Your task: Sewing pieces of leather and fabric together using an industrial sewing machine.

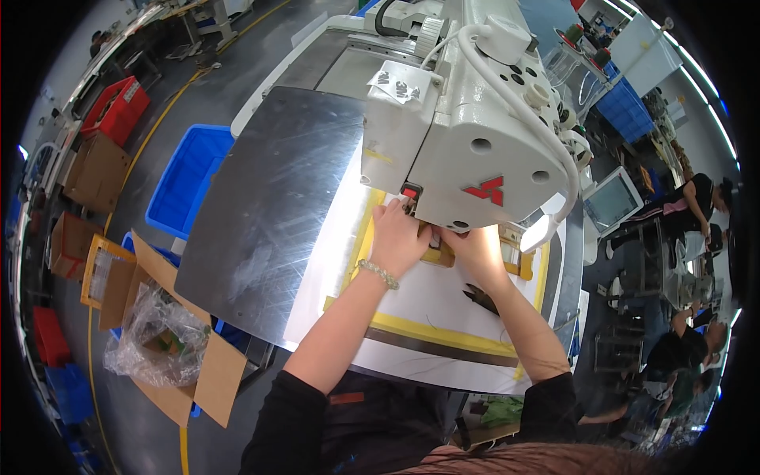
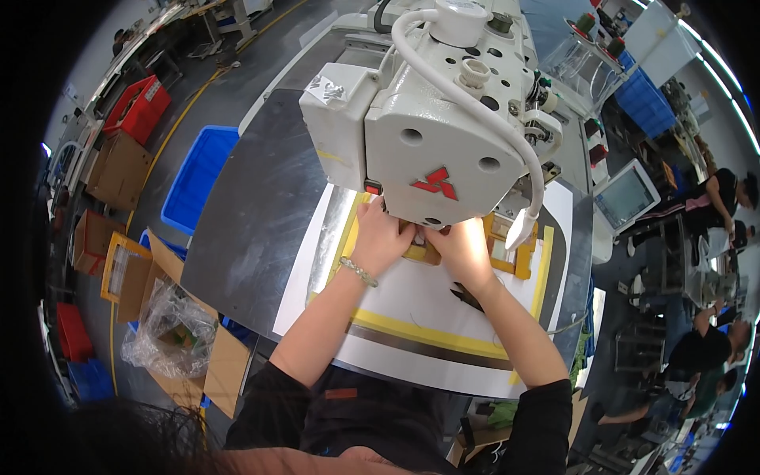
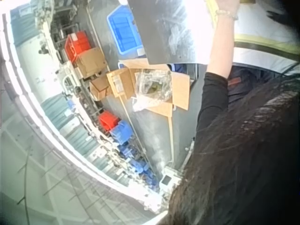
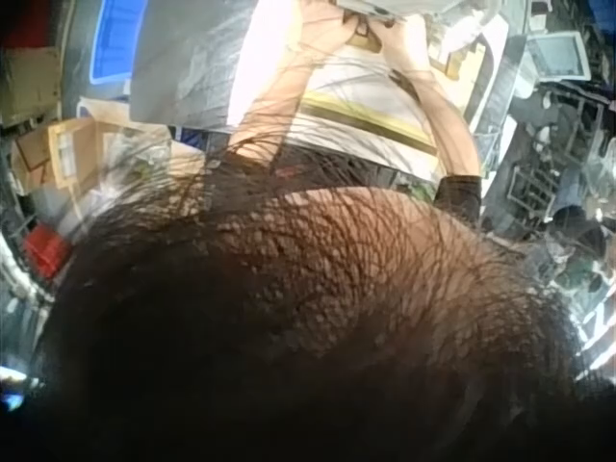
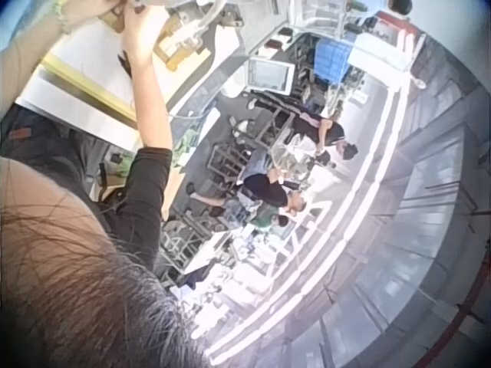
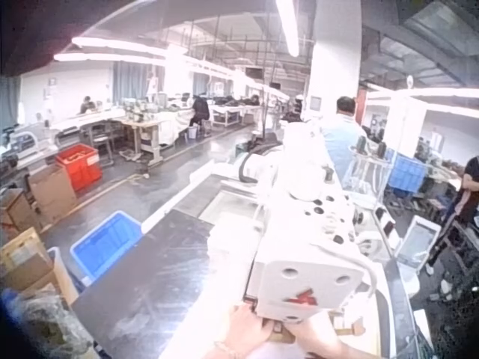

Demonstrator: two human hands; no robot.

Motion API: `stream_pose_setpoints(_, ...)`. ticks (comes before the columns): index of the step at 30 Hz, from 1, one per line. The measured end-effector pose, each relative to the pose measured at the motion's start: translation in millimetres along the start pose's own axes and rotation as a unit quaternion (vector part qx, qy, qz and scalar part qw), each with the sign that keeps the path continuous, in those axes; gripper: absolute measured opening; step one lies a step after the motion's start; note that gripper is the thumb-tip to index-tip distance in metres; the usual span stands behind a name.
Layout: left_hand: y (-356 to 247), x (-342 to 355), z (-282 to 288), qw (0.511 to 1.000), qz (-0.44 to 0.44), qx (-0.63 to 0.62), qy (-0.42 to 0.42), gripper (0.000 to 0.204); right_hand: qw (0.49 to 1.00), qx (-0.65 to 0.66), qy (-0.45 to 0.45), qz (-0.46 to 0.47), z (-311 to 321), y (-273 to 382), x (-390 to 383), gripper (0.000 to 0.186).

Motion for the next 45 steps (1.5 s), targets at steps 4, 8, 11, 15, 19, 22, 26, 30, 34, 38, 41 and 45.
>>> stream_pose_setpoints(4, 1.1, -1.2, 4.1, 0.999, 0.019, -0.042, -0.005, 0.009, 0.994, -0.047, 0.055, -0.080, 7.8, -23.8, -14.5, 0.034)
stream_pose_setpoints(8, 17.0, -12.7, 19.1, 0.999, 0.038, -0.004, -0.007, 0.003, 0.992, -0.125, 0.028, 0.004, 30.8, 6.8, -39.8, 0.034)
stream_pose_setpoints(11, 27.0, -17.1, 30.7, 0.997, 0.079, -0.023, -0.006, 0.004, 0.990, -0.139, 0.018, -0.026, 48.8, 1.1, -62.9, 0.034)
stream_pose_setpoints(15, 20.5, -18.2, 33.1, 0.999, 0.047, 0.004, -0.003, 0.005, 0.982, -0.190, 0.001, 0.002, 66.0, -2.5, -84.5, 0.033)
stream_pose_setpoints(19, 20.1, -17.7, 31.8, 0.999, 0.042, 0.026, 0.001, 0.004, 0.971, -0.239, -0.021, 0.002, 73.9, -6.5, -96.0, 0.031)
stream_pose_setpoints(22, 21.6, -17.2, 30.8, 0.999, 0.044, 0.022, 0.012, 0.004, 0.965, -0.260, -0.041, 0.017, 76.3, -8.0, -100.1, 0.031)
stream_pose_setpoints(26, 20.8, -17.8, 32.5, 0.998, 0.042, 0.041, 0.015, 0.005, 0.959, -0.273, -0.076, 0.014, 83.9, -8.0, -102.6, 0.030)
stream_pose_setpoints(30, 21.7, -19.4, 39.5, 0.998, 0.055, 0.030, 0.018, 0.007, 0.957, -0.266, -0.116, -0.010, 112.7, -29.4, -108.9, 0.028)
stream_pose_setpoints(34, 13.6, -21.1, 46.6, 0.998, 0.042, 0.034, 0.033, 0.010, 0.952, -0.241, -0.181, -0.058, 147.8, -52.0, -122.3, 0.024)
stream_pose_setpoints(38, 12.5, -23.6, 52.2, 0.998, 0.032, 0.049, 0.030, 0.012, 0.951, -0.208, -0.209, -0.092, 153.4, -60.2, -127.9, 0.020)
stream_pose_setpoints(41, 10.6, -29.1, 52.5, 0.997, 0.010, 0.073, 0.028, 0.016, 0.950, -0.195, -0.227, -0.089, 163.7, -58.7, -131.8, 0.020)
stream_pose_setpoints(45, 9.8, -40.2, 52.5, 0.993, 0.078, -0.017, 0.082, 0.023, 0.939, -0.202, -0.261, -0.098, 170.5, -50.0, -141.5, 0.019)
Point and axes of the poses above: each hand's wrist, its own x-axis towards the middle knuckle, its own z-axis out of the back of the hand, y = z × x, the point moved 10 cm from there along x, towards the middle knuckle, and after that the axes turned 3 degrees about -x, right-handed, at the moved point
